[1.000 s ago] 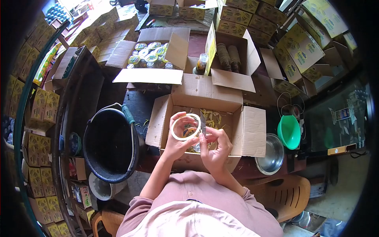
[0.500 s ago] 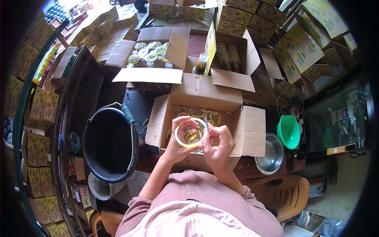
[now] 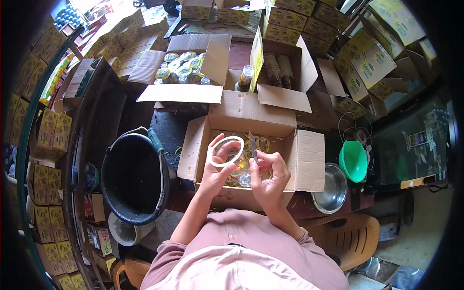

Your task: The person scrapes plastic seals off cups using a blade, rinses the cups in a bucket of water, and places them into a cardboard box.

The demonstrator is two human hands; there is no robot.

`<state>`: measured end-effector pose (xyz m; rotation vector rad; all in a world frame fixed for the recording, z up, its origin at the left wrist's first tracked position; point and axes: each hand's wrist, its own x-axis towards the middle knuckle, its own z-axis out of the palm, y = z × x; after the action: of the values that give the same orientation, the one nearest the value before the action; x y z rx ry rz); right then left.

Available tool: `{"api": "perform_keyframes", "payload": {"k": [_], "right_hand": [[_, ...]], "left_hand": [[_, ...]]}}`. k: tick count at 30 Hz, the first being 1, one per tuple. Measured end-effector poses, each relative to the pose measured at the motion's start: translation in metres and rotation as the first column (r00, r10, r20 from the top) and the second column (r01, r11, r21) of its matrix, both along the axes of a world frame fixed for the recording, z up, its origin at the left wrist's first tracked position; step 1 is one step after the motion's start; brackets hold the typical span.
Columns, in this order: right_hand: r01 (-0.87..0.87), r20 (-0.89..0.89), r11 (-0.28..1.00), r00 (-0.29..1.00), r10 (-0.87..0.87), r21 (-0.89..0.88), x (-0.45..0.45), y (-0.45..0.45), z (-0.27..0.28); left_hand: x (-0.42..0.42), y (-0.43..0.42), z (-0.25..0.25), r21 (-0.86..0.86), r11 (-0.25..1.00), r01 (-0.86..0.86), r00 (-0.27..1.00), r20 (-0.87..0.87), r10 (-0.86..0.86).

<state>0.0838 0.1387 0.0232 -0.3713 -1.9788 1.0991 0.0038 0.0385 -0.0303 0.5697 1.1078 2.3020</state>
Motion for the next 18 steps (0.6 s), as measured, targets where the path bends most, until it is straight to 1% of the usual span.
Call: {"api": "perform_keyframes", "payload": {"k": [3,6,9,13,16,18], "right_hand": [[0.001,-0.004,1.000,1.000,0.000,0.014,-0.001,0.001,-0.002],[-0.003,-0.006,0.999,1.000,0.004,0.038,-0.001,0.002,-0.001],[-0.028,0.008,0.997,1.000,0.027,0.077,0.001,0.001,-0.001],[-0.048,0.008,0.994,0.999,0.048,0.100,0.000,-0.001,-0.004],[-0.018,-0.008,0.979,1.000,0.020,0.205,0.000,0.001,-0.007],[-0.008,-0.017,0.971,1.000,0.013,0.239,-0.001,0.003,-0.008]], "left_hand": [[-0.003,0.000,-0.010,0.001,0.999,0.043,0.994,-0.096,-0.042],[0.000,0.001,-0.004,0.044,0.999,0.025,0.999,0.022,-0.026],[0.002,0.001,0.001,0.028,0.999,0.024,1.000,0.010,-0.024],[0.001,0.000,0.002,-0.029,0.999,0.018,0.996,-0.088,-0.020],[0.001,0.000,0.004,-0.071,0.997,0.014,0.990,-0.141,-0.024],[0.002,-0.001,0.005,-0.096,0.995,0.020,0.986,-0.165,-0.035]]}}
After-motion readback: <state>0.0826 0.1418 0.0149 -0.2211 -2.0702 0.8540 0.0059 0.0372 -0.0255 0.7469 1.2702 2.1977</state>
